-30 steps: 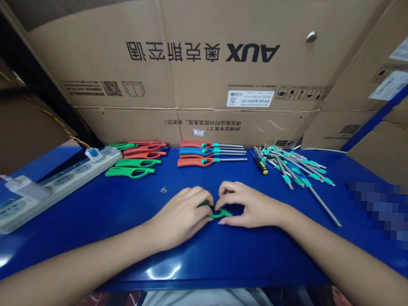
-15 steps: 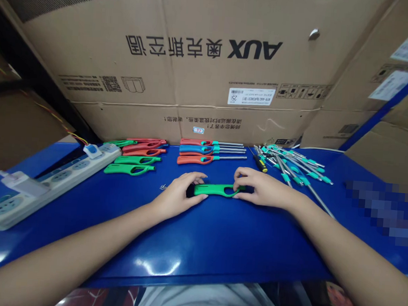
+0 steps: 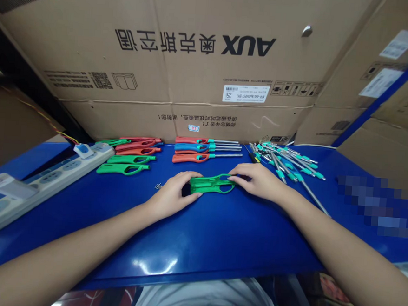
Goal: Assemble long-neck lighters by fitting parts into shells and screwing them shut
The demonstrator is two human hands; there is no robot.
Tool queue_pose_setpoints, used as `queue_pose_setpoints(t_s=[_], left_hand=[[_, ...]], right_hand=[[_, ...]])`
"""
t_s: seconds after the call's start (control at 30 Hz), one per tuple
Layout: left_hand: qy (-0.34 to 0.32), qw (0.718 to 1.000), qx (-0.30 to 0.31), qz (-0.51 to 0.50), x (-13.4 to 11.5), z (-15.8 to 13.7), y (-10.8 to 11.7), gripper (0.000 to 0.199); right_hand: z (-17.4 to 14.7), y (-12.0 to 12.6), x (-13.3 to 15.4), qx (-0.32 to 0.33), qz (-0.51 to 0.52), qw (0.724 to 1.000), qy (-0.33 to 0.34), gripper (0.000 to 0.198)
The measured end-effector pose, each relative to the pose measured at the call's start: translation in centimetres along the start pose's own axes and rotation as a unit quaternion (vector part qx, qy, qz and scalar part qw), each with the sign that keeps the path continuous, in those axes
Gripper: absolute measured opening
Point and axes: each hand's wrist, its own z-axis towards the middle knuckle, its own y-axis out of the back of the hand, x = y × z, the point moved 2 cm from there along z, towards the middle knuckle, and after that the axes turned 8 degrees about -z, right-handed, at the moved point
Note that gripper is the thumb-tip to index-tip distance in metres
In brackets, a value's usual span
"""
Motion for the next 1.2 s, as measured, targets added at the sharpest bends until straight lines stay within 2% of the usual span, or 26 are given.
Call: queue_pose_setpoints(t_s=[0.07,0.13,0.2,0.3,0.37,0.5,0.63,0.7,0.77,0.83,0.9,1.03,1.1,1.2], left_hand=[[0.009,1.0,-0.003,0.0,0.1,-0.1,0.0,0.038],[0.019,1.0,-0.011,0.0,0.3,-0.1,-0.1,0.039],[0.016,1.0,-0.017,-0.005,0.4,-0.1,-0.2,0.038],[-0.004,0.999,-0.023,-0.027,0.4,0.0,-0.3,0.039],[-0.012,0.999,-0.029,-0.04,0.4,0.1,-0.3,0.039],[-0.032,0.999,-0.036,-0.016,0.1,0.1,-0.1,0.031],[-0.085,0.994,-0.048,0.047,-1.0,-0.2,0.2,0.017],[-0.105,0.992,-0.02,0.069,-1.8,-0.5,0.1,0.018],[-0.122,0.989,0.031,0.083,-2.6,-0.8,-0.2,0.026],[-0.137,0.984,0.072,0.092,-3.3,-1.1,-0.4,0.042],[-0.141,0.98,0.098,0.096,-3.5,-1.2,-0.6,0.051],[-0.131,0.982,0.113,0.076,-2.9,-1.1,-0.6,0.041],[-0.126,0.984,0.111,0.056,-2.4,-1.0,-0.5,0.033],[-0.127,0.986,0.103,0.041,-1.9,-0.8,-0.3,0.026]], right_hand=[[0.1,0.2,-0.2,-0.042,-0.004,0.999,-0.033,0.021],[0.1,0.5,-0.2,-0.051,0.017,0.997,-0.063,0.021],[0.0,0.6,-0.1,-0.009,0.058,0.996,-0.074,0.023],[-0.3,0.4,0.4,0.114,0.106,0.987,-0.039,0.024],[-0.6,0.2,0.6,0.166,0.099,0.981,-0.02,0.025],[-0.7,-0.1,0.6,0.184,0.028,0.983,-0.006,0.033],[-0.4,0.4,0.5,0.181,-0.019,0.983,-0.01,0.038],[-0.2,1.2,0.1,0.141,-0.064,0.986,-0.068,0.039],[-0.3,2.6,-1.0,0.057,-0.144,0.969,-0.192,0.035],[-0.8,4.4,-2.7,-0.03,-0.22,0.91,-0.351,0.026],[-1.5,5.7,-4.4,-0.045,-0.245,0.864,-0.437,0.022],[-2.7,6.4,-7.7,0.029,-0.24,0.835,-0.494,0.023],[-2.9,5.8,-8.7,0.049,-0.231,0.841,-0.487,0.023],[-2.8,4.8,-9.5,0.044,-0.23,0.85,-0.471,0.016]])
